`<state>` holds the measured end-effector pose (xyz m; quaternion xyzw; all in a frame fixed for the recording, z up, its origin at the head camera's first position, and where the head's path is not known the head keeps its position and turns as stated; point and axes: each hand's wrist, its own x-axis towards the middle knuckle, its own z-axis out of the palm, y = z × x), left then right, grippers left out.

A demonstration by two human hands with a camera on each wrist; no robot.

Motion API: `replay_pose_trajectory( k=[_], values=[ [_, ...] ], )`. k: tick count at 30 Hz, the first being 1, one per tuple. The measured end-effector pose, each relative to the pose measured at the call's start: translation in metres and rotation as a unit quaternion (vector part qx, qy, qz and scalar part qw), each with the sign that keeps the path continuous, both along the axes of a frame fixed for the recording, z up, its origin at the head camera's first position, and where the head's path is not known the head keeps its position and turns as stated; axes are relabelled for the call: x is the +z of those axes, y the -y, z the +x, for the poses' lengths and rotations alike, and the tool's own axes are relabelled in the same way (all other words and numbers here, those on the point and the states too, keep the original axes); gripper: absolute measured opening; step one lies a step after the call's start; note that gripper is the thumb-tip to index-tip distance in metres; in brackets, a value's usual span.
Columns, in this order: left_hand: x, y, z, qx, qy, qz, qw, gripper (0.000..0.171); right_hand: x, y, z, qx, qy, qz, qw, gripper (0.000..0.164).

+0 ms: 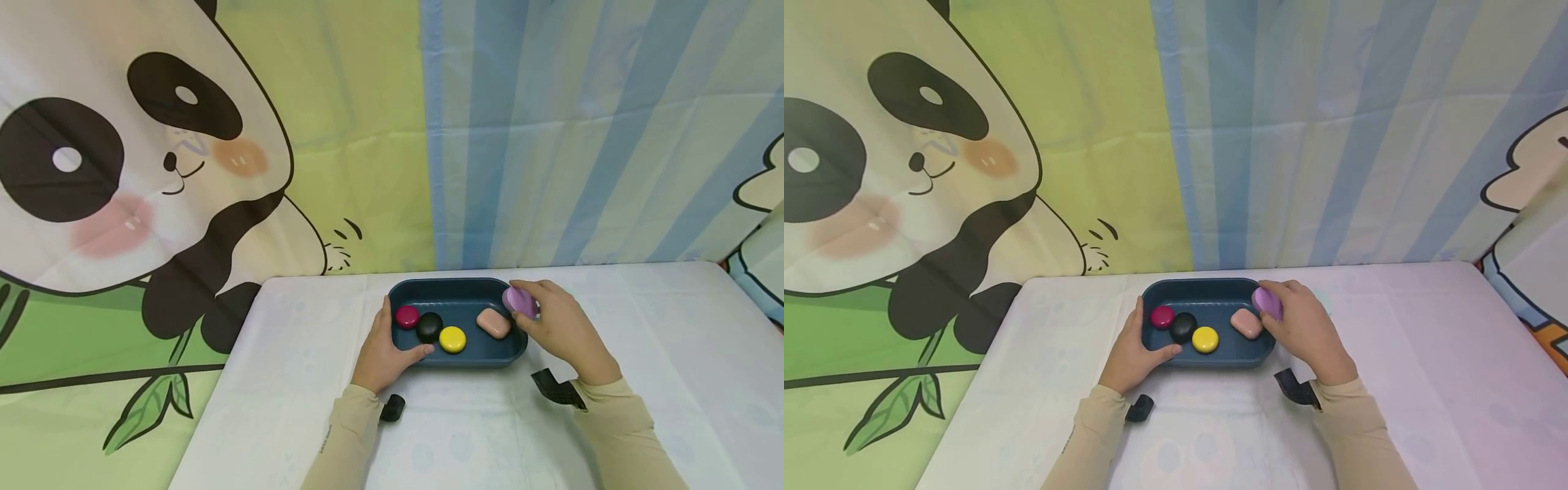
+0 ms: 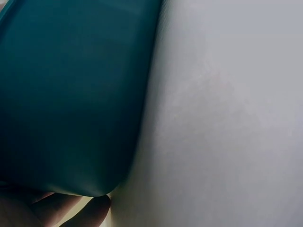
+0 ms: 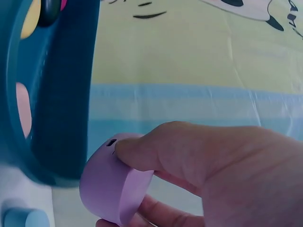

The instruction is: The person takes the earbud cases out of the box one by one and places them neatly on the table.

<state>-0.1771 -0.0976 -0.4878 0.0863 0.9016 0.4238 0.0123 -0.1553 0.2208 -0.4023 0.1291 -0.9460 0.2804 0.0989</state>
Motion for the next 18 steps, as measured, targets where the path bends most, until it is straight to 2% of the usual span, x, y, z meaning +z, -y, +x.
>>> replay_pose_trajectory(
  k=[18],
  values=[
    [0.001,0.000,0.000,0.000,0.006,-0.001,1.0000,0.128,-0.009,-0.038,-0.007,-0.069,-0.034,-0.005,0.997,0.051]
  ],
)
